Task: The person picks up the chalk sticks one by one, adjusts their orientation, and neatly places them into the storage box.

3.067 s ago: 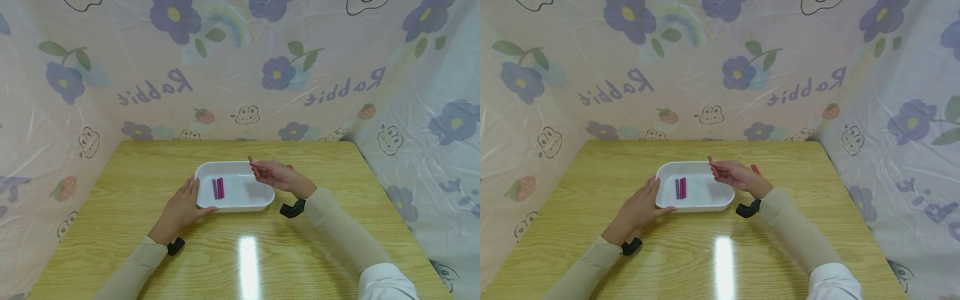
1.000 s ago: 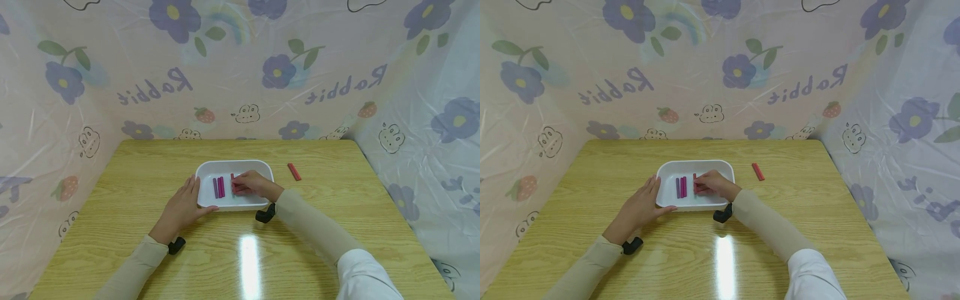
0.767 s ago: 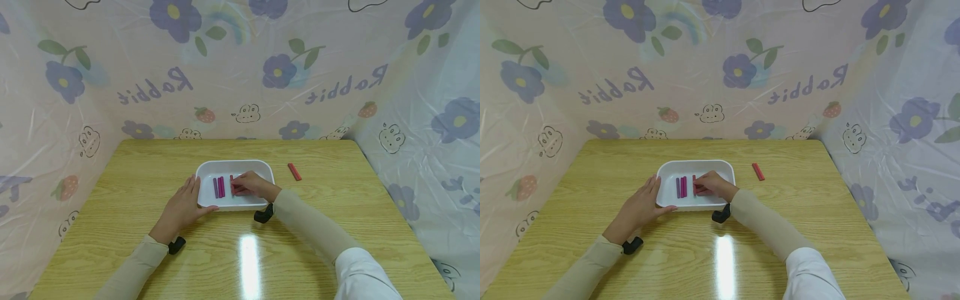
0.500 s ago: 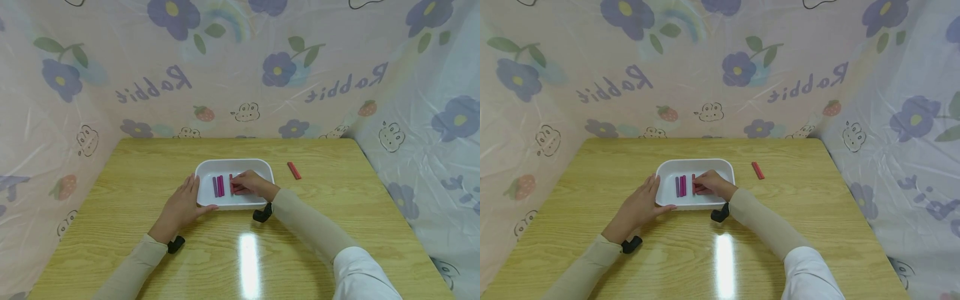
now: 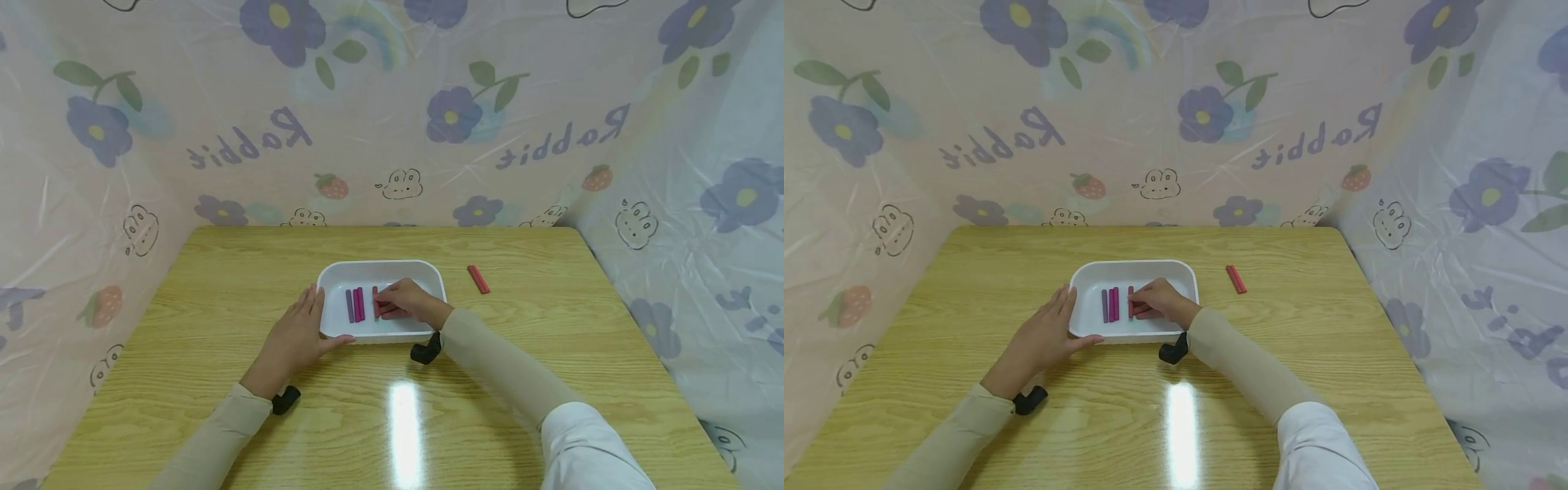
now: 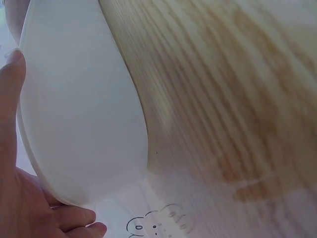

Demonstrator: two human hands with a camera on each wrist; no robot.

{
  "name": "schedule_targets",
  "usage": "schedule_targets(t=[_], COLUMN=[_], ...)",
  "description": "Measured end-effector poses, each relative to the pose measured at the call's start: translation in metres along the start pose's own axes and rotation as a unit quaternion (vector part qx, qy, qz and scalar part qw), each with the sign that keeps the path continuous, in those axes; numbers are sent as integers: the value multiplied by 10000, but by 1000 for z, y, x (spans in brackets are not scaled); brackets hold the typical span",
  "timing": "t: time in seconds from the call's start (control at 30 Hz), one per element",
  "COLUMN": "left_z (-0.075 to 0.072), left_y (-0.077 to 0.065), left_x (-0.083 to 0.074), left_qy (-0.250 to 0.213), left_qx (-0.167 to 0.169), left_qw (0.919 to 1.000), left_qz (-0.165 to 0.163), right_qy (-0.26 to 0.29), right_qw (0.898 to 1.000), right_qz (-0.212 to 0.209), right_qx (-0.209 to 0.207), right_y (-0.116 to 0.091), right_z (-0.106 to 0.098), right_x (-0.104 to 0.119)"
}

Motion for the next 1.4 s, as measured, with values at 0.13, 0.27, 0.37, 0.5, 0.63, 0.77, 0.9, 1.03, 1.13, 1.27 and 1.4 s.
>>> schedule_targets(t=[0.13,0.27,0.37,0.5,0.63,0.77,0.9,1.03,1.13,1.27,1.4], left_z=[1,1,0,0,0,0,-1,-1,-2,-2,-2], left_y=[0,0,0,0,0,0,0,0,-1,-1,-1], left_x=[1,1,0,0,0,0,-1,-2,-2,-2,-3], left_qy=[10,9,-23,-53,-48,-37,-30,-5,16,21,-6], left_qx=[-19,-10,-18,-26,-43,-56,-65,-78,-73,-62,-11], left_qw=[10000,10000,10000,10000,10000,10000,10000,9999,9999,10000,10000], left_qz=[26,27,11,-1,23,29,41,67,69,54,6], right_qy=[-35,12,78,120,97,101,112,125,114,108,83], right_qw=[10000,10000,9999,9999,9999,9999,9999,9999,9999,9999,9999], right_qz=[-8,-46,-99,-122,-109,-69,-64,-63,-59,-59,-10], right_qx=[-16,4,22,21,31,34,34,24,28,58,82], right_y=[-1,-2,-3,-3,-3,-4,-3,-3,-3,-2,-1], right_z=[0,0,0,0,0,0,0,0,0,-1,-1], right_x=[0,1,1,1,2,2,3,2,2,1,0])
Point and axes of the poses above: each hand's wrist, its own y-axis towards the middle knuckle, its own z-axis out of the palm, x = y × z, the point moved 1 cm from there along y, towards the middle knuckle, and after that the axes turned 14 degrees about -y, right-handed, at the moved point
